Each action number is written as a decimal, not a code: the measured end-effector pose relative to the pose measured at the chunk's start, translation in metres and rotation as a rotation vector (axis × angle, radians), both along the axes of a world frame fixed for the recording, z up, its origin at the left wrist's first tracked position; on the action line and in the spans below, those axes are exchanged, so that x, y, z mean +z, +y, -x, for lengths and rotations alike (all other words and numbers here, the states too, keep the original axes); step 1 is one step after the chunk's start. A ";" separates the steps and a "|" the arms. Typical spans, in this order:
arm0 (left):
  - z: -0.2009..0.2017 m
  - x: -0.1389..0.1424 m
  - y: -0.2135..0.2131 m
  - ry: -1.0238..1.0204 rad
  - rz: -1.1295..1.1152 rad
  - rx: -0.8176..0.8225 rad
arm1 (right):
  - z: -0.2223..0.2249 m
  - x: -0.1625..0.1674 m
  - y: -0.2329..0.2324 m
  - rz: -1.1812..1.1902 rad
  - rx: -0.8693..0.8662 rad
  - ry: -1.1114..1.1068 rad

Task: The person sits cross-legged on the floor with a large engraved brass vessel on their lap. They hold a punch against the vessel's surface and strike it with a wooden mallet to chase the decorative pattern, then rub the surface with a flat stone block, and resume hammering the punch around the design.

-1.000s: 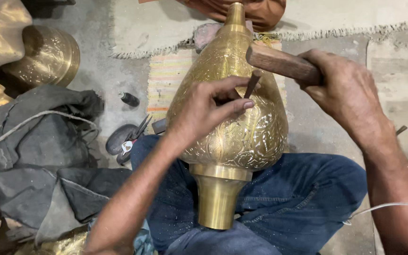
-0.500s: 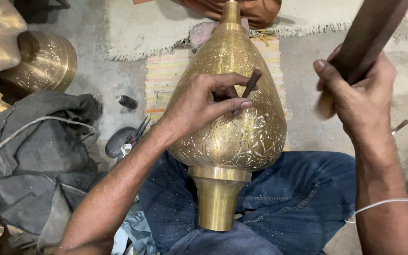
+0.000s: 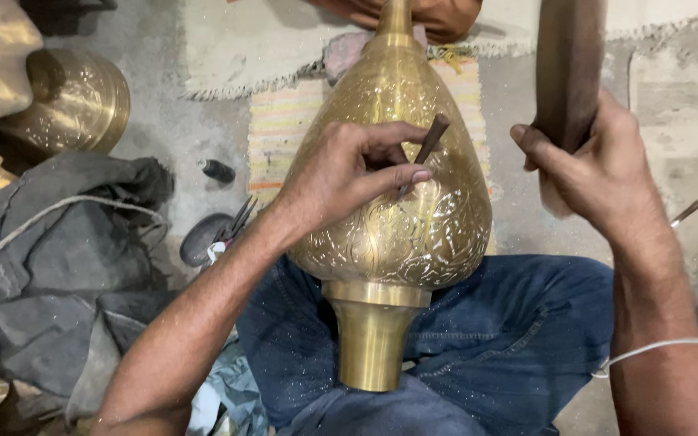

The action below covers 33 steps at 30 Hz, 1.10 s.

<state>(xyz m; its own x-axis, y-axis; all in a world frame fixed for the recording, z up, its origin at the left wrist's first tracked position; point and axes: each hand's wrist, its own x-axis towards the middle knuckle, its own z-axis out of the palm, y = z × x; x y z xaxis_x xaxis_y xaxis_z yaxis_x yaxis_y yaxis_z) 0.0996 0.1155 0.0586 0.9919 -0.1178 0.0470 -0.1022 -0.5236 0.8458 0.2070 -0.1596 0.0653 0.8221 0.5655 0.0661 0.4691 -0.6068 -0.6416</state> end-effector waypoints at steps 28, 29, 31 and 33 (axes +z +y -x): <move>0.001 0.005 0.000 -0.069 -0.057 -0.026 | -0.004 0.000 -0.006 0.159 0.040 -0.071; 0.001 0.004 0.000 -0.068 -0.045 -0.022 | -0.004 0.000 -0.006 0.332 0.100 -0.162; 0.001 0.003 0.001 -0.072 -0.022 -0.023 | -0.005 0.000 -0.005 0.136 0.049 -0.164; 0.000 0.002 0.002 -0.002 -0.055 0.010 | -0.005 0.002 -0.004 -0.083 0.001 -0.063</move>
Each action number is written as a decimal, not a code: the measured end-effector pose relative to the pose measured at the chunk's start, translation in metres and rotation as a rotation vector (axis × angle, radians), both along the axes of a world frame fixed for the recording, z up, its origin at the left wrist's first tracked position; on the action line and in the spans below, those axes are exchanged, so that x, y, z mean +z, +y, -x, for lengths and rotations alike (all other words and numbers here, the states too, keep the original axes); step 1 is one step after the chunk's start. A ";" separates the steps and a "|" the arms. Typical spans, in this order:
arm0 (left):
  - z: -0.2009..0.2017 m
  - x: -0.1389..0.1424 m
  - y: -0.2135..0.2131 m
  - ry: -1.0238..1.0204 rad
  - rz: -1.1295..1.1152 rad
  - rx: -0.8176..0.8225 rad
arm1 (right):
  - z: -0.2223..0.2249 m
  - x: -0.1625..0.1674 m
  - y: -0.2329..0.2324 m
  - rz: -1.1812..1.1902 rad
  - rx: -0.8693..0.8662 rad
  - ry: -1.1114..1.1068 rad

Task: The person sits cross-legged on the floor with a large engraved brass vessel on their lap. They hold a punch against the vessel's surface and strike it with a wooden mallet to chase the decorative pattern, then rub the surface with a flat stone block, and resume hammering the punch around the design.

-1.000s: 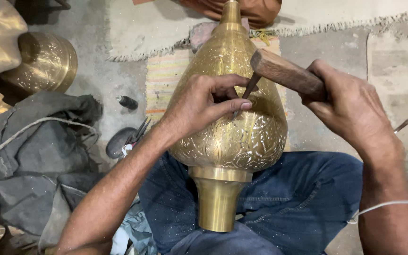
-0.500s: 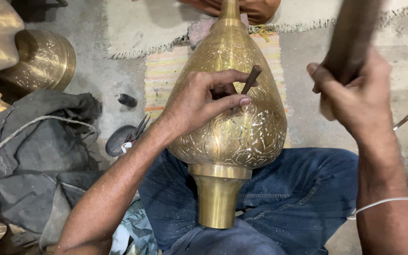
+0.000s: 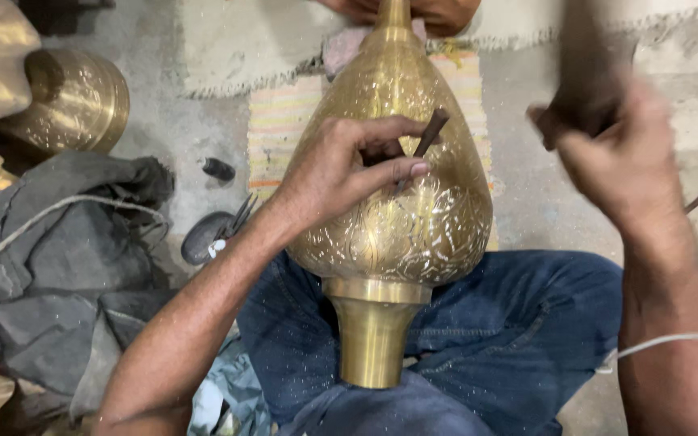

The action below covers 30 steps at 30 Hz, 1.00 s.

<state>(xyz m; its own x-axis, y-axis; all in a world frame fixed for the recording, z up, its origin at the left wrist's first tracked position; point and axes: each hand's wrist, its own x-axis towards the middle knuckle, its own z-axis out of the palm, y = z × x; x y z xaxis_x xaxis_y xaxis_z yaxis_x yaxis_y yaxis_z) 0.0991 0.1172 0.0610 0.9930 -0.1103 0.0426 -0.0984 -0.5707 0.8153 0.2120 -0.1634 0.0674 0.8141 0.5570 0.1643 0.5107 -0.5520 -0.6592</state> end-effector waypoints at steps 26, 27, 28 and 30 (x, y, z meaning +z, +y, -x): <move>0.000 0.005 -0.001 0.006 0.074 -0.044 | -0.002 -0.013 0.000 -0.092 -0.165 0.334; -0.001 0.005 -0.001 -0.016 0.061 -0.050 | -0.003 -0.015 -0.002 0.031 -0.094 0.207; -0.001 0.005 -0.001 -0.033 0.051 -0.055 | -0.003 -0.017 -0.003 0.157 -0.022 0.085; -0.001 0.005 0.000 -0.009 0.040 -0.048 | -0.003 -0.019 -0.004 0.137 -0.023 0.053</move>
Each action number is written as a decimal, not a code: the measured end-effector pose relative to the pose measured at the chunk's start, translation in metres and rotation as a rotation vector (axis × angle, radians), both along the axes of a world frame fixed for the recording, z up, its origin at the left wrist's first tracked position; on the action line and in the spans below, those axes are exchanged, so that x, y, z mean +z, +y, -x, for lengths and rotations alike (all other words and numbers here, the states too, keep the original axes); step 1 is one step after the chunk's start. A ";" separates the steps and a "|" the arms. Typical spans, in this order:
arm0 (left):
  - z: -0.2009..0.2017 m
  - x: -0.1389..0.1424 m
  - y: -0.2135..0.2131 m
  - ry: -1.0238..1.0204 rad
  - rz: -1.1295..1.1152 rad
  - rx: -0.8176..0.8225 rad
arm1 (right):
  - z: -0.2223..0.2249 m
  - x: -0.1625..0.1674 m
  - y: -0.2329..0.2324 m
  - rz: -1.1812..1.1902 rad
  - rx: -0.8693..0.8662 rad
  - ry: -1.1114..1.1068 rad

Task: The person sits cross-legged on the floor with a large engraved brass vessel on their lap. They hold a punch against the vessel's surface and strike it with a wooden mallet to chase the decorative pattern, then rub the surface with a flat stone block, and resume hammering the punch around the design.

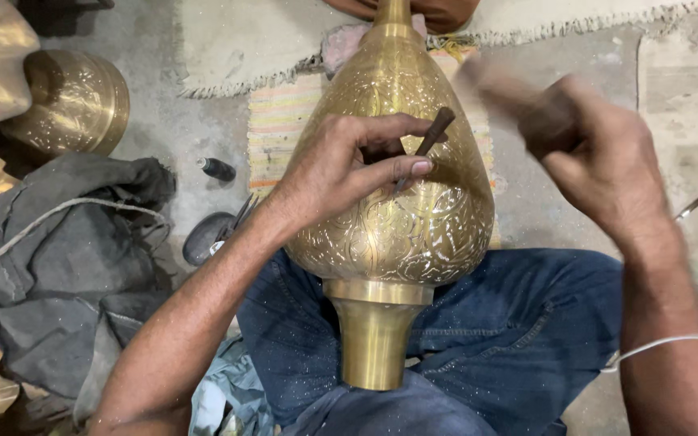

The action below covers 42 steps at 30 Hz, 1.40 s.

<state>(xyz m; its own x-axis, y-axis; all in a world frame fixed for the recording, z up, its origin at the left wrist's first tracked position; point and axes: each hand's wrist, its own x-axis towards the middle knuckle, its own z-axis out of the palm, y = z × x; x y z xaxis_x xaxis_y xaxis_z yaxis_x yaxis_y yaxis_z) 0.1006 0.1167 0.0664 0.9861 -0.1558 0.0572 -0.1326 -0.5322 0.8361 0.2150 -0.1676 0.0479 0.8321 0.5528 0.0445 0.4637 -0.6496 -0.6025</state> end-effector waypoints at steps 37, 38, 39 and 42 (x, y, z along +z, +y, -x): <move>-0.004 0.001 0.000 -0.018 -0.037 -0.040 | 0.013 0.008 0.004 -0.124 0.059 -0.043; -0.003 0.001 0.001 -0.024 -0.028 -0.043 | 0.013 0.008 0.004 -0.016 0.208 -0.218; -0.004 0.000 0.001 -0.032 -0.019 -0.047 | 0.013 0.007 0.004 -0.177 0.063 -0.136; -0.004 0.000 0.002 0.037 0.052 -0.023 | 0.013 0.001 0.005 -0.557 -0.173 0.128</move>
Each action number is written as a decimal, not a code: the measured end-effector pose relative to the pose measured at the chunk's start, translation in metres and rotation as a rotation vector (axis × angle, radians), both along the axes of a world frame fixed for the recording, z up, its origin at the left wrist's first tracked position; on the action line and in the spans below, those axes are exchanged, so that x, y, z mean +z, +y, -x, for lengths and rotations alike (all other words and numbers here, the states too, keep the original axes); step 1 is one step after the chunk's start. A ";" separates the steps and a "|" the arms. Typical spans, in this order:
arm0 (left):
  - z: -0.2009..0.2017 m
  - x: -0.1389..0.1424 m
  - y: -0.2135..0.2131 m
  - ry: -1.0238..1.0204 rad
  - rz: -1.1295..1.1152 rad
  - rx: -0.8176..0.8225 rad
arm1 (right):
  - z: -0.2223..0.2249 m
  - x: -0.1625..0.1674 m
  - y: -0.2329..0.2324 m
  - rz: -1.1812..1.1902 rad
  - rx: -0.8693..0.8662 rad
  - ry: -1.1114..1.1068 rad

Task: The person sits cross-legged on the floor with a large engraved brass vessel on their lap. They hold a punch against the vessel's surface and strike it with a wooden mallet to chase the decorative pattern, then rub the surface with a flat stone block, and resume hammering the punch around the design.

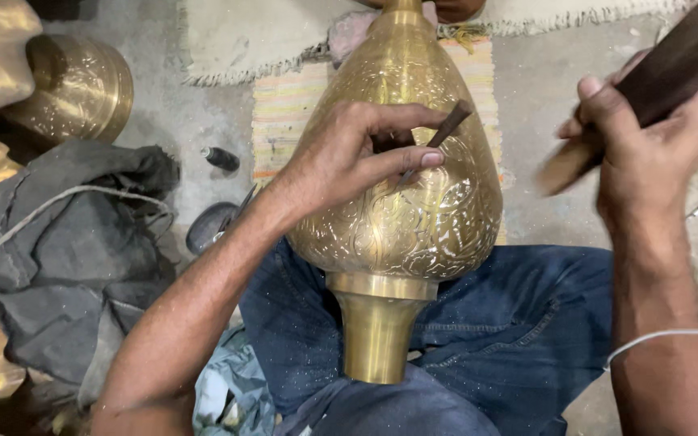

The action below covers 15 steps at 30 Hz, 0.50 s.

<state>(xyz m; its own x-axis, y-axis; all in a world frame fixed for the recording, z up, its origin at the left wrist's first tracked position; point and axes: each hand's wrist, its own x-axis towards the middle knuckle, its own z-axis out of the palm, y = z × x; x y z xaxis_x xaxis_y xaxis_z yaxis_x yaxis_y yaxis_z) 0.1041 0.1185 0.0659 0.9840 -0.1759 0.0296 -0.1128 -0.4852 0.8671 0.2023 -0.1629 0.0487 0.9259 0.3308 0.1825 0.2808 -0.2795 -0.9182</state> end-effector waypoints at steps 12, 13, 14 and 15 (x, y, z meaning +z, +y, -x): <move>-0.002 -0.002 0.001 -0.027 0.006 -0.049 | -0.008 -0.004 -0.006 -0.161 0.100 -0.091; -0.003 -0.003 0.001 -0.040 -0.002 -0.040 | -0.007 -0.003 -0.009 0.242 0.196 -0.302; -0.003 -0.003 0.001 -0.037 0.013 -0.052 | -0.007 -0.003 -0.010 0.646 0.295 -0.505; -0.003 -0.004 0.000 -0.037 0.026 -0.062 | -0.007 -0.004 -0.011 0.654 0.214 -0.541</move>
